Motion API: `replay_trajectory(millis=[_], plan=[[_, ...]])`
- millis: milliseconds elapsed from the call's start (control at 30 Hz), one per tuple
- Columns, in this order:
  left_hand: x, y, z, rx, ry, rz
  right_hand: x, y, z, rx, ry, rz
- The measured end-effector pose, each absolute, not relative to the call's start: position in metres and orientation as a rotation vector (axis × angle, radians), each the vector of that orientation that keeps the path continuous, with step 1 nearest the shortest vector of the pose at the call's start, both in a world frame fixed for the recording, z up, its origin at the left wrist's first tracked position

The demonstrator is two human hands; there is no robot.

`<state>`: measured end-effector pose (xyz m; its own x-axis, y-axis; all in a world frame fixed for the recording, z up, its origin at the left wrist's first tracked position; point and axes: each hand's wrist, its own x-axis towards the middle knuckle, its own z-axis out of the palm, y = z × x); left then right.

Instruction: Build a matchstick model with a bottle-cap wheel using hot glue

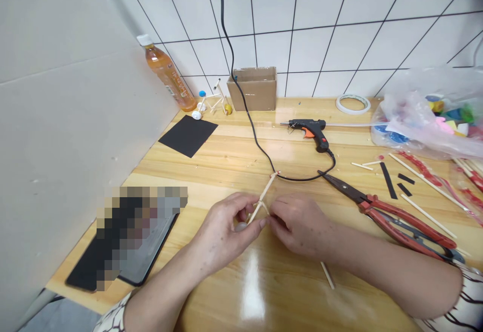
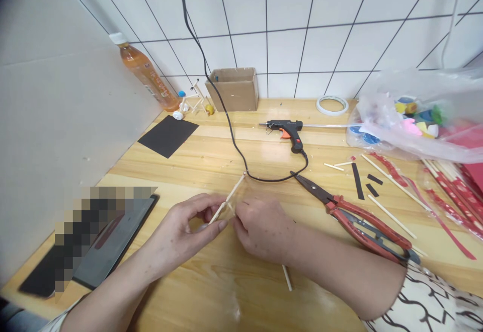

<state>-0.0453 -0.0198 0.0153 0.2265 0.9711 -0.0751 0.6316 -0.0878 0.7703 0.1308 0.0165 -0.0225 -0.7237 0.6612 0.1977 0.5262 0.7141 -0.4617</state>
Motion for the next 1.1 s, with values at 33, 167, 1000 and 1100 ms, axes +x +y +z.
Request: replay_trajectory(millis=[33,167,1000,1100], plan=[[-0.0454,-0.0198,0.0154,1.805,1.480,0.615,0.1308,0.0164,-0.0223,-0.928,-2.576,0.538],[-0.0456,-0.0204,0.0150,1.804,1.466,0.627,0.1305,0.0157,-0.0212,-0.932,-2.594,0.535],[-0.0460,-0.0215,0.0123,1.816,1.446,0.623,0.1296,0.0164,-0.0228,-0.908,-2.598,0.513],[-0.0461,-0.0214,0.0122,1.817,1.449,0.623,0.1299,0.0166,-0.0230,-0.903,-2.591,0.530]])
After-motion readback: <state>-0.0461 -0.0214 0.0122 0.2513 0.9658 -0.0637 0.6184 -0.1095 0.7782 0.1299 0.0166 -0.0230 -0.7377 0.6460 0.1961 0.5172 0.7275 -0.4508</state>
